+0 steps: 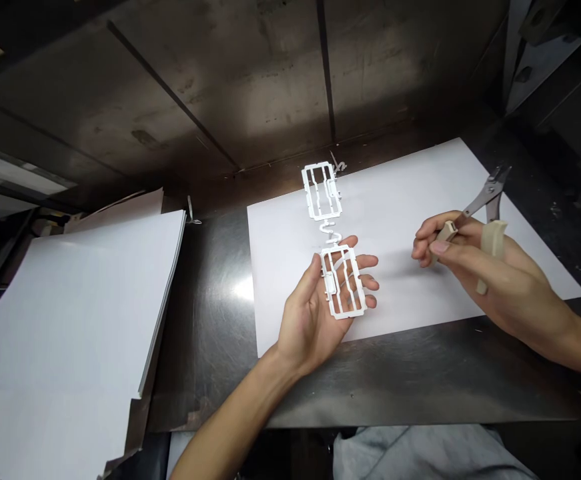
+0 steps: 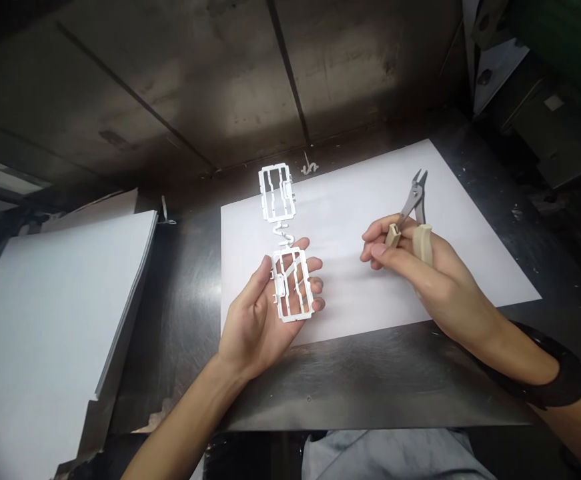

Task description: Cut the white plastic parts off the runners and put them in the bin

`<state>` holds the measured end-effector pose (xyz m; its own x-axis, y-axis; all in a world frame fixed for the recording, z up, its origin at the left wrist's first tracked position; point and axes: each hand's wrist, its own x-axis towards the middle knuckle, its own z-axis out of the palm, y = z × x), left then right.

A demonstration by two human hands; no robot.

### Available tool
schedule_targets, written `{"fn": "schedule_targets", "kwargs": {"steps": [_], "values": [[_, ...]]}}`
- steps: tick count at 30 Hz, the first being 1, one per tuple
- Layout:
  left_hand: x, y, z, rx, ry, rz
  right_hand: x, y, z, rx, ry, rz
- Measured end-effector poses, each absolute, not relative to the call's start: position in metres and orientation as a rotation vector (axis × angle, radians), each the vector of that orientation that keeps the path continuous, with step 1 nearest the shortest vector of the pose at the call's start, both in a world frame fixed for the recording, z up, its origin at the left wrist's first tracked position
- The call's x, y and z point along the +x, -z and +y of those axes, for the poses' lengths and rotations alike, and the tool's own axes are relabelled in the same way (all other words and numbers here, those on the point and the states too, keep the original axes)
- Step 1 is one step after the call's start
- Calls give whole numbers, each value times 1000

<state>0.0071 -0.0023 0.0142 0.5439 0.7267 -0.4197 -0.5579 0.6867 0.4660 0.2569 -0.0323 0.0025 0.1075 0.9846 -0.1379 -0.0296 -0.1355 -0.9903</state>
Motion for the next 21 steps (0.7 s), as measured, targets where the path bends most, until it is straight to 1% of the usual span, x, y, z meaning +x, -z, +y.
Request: {"fn": "schedule_targets", "kwargs": {"steps": [6,11,21], "values": [[7,-13,-3,279,-738,561,260,3,-34,-1333,-1200,-1092],[6,-17,-4,229,-710,511,260,3,-35,-1319,-1287,-1070],[4,-15,-7,293,-679,418,261,7,-34,-1311,-1318,-1100]]}}
